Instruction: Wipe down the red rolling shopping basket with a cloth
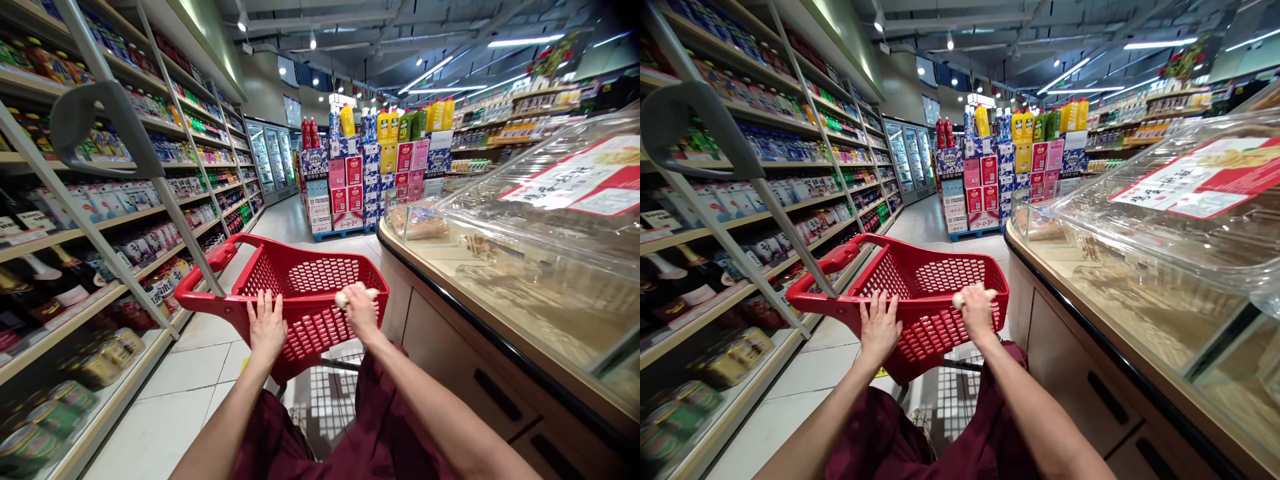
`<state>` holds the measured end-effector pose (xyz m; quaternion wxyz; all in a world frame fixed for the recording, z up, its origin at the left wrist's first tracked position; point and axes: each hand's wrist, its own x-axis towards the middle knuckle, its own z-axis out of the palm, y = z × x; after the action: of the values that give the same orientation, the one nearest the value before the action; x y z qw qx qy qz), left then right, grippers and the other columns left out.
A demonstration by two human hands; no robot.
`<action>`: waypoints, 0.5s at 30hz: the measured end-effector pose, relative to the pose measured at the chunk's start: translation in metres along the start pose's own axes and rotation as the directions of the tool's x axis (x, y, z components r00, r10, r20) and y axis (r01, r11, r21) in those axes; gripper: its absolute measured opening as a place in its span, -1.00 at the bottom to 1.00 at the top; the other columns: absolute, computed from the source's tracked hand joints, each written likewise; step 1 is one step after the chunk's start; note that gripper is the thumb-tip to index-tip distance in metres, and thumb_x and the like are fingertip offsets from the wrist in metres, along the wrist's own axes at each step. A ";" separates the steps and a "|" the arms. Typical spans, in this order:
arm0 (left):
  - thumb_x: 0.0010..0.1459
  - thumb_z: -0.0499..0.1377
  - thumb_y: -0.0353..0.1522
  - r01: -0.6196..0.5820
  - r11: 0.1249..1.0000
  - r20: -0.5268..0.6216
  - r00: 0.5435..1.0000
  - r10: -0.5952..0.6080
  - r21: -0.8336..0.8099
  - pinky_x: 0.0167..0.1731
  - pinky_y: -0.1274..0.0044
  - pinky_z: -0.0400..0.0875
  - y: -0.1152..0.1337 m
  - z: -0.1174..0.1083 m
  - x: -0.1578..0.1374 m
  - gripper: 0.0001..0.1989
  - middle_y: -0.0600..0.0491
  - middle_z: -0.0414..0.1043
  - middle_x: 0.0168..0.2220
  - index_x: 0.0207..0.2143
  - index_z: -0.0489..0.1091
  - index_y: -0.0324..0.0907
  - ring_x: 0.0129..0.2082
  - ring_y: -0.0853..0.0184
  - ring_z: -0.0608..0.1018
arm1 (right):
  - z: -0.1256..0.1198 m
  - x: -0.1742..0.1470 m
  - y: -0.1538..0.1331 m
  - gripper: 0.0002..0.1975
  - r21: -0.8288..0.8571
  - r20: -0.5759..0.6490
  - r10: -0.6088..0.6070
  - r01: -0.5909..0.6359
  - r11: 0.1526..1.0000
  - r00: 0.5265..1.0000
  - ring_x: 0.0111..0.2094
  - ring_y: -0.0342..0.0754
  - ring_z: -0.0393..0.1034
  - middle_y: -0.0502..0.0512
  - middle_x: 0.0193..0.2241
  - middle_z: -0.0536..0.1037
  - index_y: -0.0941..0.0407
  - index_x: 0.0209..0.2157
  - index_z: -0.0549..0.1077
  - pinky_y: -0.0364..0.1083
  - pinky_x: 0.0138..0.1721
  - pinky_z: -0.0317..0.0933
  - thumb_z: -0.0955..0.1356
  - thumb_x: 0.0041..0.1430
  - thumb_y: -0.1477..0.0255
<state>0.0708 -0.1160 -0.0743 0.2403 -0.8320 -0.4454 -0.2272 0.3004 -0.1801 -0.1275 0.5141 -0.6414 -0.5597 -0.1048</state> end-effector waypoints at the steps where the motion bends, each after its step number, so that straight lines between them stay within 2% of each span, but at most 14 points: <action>1: -0.07 0.05 -0.40 -0.014 1.000 0.010 1.000 0.014 -0.002 0.14 0.14 -0.20 -0.001 -0.001 0.000 -0.46 -0.18 0.09 0.15 0.04 0.20 -0.24 0.19 0.06 0.02 | 0.007 0.004 -0.014 -0.65 0.091 0.038 -0.038 0.035 0.995 0.999 -0.12 -0.03 0.27 0.11 -0.21 0.46 0.14 -0.26 0.42 -0.01 -0.02 0.09 0.13 -0.03 0.62; 3: -0.06 0.04 -0.40 -0.046 0.999 0.031 0.998 0.046 0.001 0.14 0.16 -0.20 -0.002 -0.003 0.000 -0.46 -0.16 0.09 0.15 0.05 0.18 -0.23 0.19 0.09 0.04 | 0.016 0.014 -0.036 -0.67 0.248 0.061 -0.011 -0.005 0.969 0.998 -0.21 -0.08 0.33 0.08 -0.25 0.48 0.13 -0.23 0.39 -0.09 -0.14 0.18 0.12 0.03 0.58; 5: -0.06 0.04 -0.39 -0.054 0.998 0.037 0.998 0.054 0.013 0.14 0.17 -0.21 -0.003 -0.005 0.000 -0.46 -0.15 0.09 0.15 0.06 0.18 -0.22 0.19 0.09 0.04 | 0.017 0.027 -0.042 -0.70 0.269 0.047 0.149 -0.156 0.950 0.988 -0.34 -0.09 0.36 0.07 -0.33 0.49 0.14 -0.16 0.34 -0.12 -0.28 0.21 0.14 0.06 0.53; 7: -0.06 0.05 -0.39 -0.038 0.999 0.030 0.999 0.037 0.023 0.14 0.15 -0.21 -0.002 -0.007 0.000 -0.46 -0.16 0.10 0.14 0.05 0.19 -0.22 0.18 0.07 0.05 | 0.012 0.034 -0.032 -0.72 0.125 0.026 0.276 -0.277 0.953 0.961 -0.40 -0.05 0.34 0.08 -0.42 0.48 0.16 -0.16 0.32 -0.09 -0.35 0.19 0.20 0.05 0.47; 9: -0.07 0.05 -0.38 -0.024 0.999 0.024 0.999 0.024 0.024 0.14 0.15 -0.20 0.001 -0.008 0.000 -0.46 -0.17 0.12 0.13 0.04 0.20 -0.23 0.18 0.06 0.06 | 0.011 0.033 -0.023 -0.80 -0.044 -0.003 0.307 -0.306 0.951 0.952 -0.36 0.01 0.32 0.12 -0.43 0.47 0.17 -0.26 0.35 -0.04 -0.31 0.16 0.24 0.04 0.44; 11: -0.07 0.06 -0.38 -0.018 1.000 0.018 1.000 0.017 0.023 0.14 0.16 -0.18 0.003 -0.008 0.001 -0.47 -0.17 0.13 0.12 0.03 0.21 -0.23 0.18 0.06 0.07 | 0.019 0.025 -0.024 -0.87 -0.108 -0.014 0.232 -0.232 0.967 0.973 -0.25 0.04 0.30 0.18 -0.31 0.46 0.15 -0.34 0.37 0.01 -0.23 0.14 0.23 0.07 0.45; 13: -0.08 0.06 -0.37 -0.012 0.999 0.011 1.000 0.012 0.030 0.14 0.16 -0.17 0.003 -0.007 0.001 -0.48 -0.17 0.15 0.11 0.02 0.22 -0.23 0.17 0.06 0.08 | 0.032 0.016 -0.030 -0.85 -0.121 0.007 0.073 -0.072 0.990 0.997 -0.09 0.07 0.22 0.21 -0.13 0.41 0.13 -0.30 0.38 0.06 -0.12 0.10 0.23 0.10 0.44; 15: -0.08 0.06 -0.38 -0.018 0.999 0.006 1.000 0.018 0.038 0.14 0.17 -0.17 0.001 -0.006 0.001 -0.48 -0.16 0.15 0.12 0.02 0.23 -0.23 0.17 0.07 0.09 | 0.038 0.008 -0.030 -0.77 -0.154 0.089 -0.119 0.131 0.979 0.989 0.03 0.10 0.12 0.20 -0.02 0.33 0.11 -0.18 0.37 0.11 -0.04 0.04 0.26 0.08 0.43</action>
<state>0.0711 -0.1195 -0.0686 0.2570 -0.8318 -0.4430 -0.2141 0.2614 -0.1503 -0.1229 0.4309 -0.6476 -0.6089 -0.1556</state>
